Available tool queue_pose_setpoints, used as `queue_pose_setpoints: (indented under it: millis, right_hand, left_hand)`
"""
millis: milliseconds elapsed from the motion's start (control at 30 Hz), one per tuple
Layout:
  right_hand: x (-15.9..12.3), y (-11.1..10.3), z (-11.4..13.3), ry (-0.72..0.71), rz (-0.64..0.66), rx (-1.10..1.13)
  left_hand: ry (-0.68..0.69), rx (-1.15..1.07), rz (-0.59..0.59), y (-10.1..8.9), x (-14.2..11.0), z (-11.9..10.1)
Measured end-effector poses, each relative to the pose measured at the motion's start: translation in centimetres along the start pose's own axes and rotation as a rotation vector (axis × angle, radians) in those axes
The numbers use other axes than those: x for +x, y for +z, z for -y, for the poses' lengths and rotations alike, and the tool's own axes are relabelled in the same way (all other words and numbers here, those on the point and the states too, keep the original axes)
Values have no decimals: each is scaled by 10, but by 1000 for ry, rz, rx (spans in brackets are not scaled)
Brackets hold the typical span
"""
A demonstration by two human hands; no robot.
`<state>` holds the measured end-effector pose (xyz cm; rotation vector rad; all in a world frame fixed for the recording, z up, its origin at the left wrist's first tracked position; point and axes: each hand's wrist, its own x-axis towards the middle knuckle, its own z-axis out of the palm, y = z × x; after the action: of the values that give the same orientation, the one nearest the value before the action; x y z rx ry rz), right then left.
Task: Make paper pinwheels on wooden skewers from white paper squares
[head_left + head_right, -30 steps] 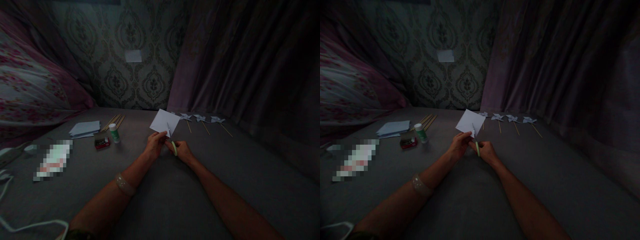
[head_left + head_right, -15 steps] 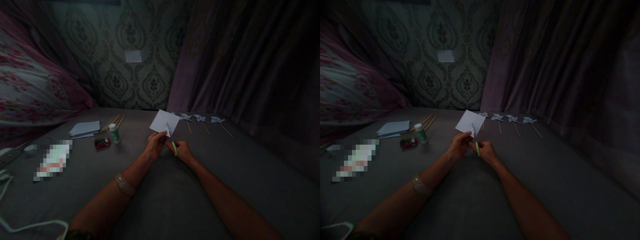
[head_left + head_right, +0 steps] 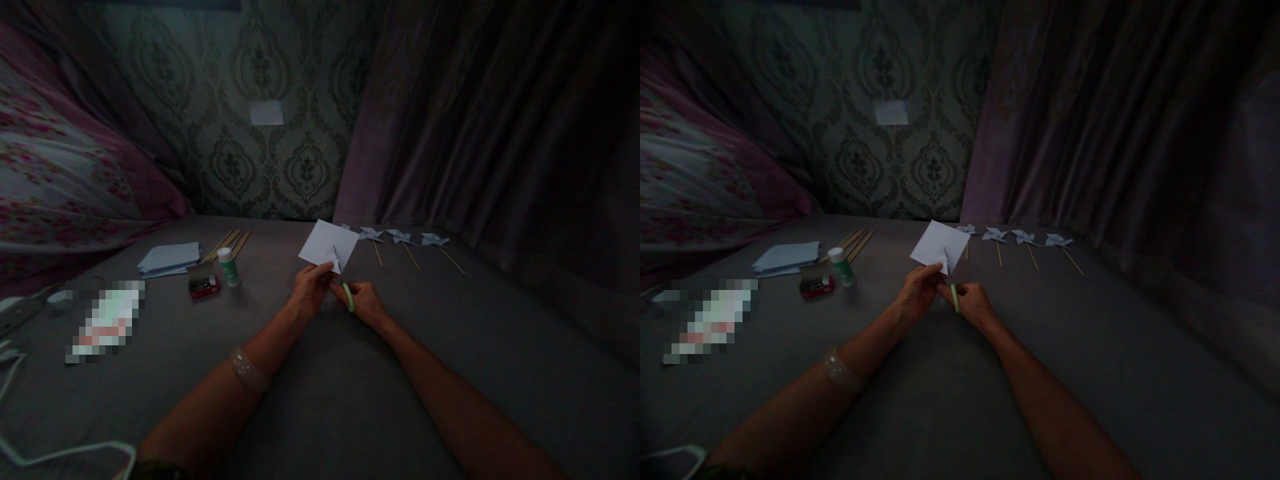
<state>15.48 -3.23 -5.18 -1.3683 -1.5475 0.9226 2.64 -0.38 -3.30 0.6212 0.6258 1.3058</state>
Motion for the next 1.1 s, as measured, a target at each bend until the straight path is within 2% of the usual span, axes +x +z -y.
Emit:
queue_pose_setpoints:
  millis: [567,800,867,967,1100]
  right_hand:
    - [1,0,-3,-9,-9,-13]
    - [1,1,-4,-8,36,-84]
    - [2,2,-7,-21,48,-147]
    - [1,3,-9,-26,23,-216]
    - [2,2,-10,-19,-68,-218]
  left_hand:
    - [-20,-23,0,1,0,-1]
    - [58,89,-38,-4,3,3]
    - [109,104,-68,-7,6,2]
    - [164,64,-175,-13,13,-2]
    - [143,-16,-307,-20,22,-11]
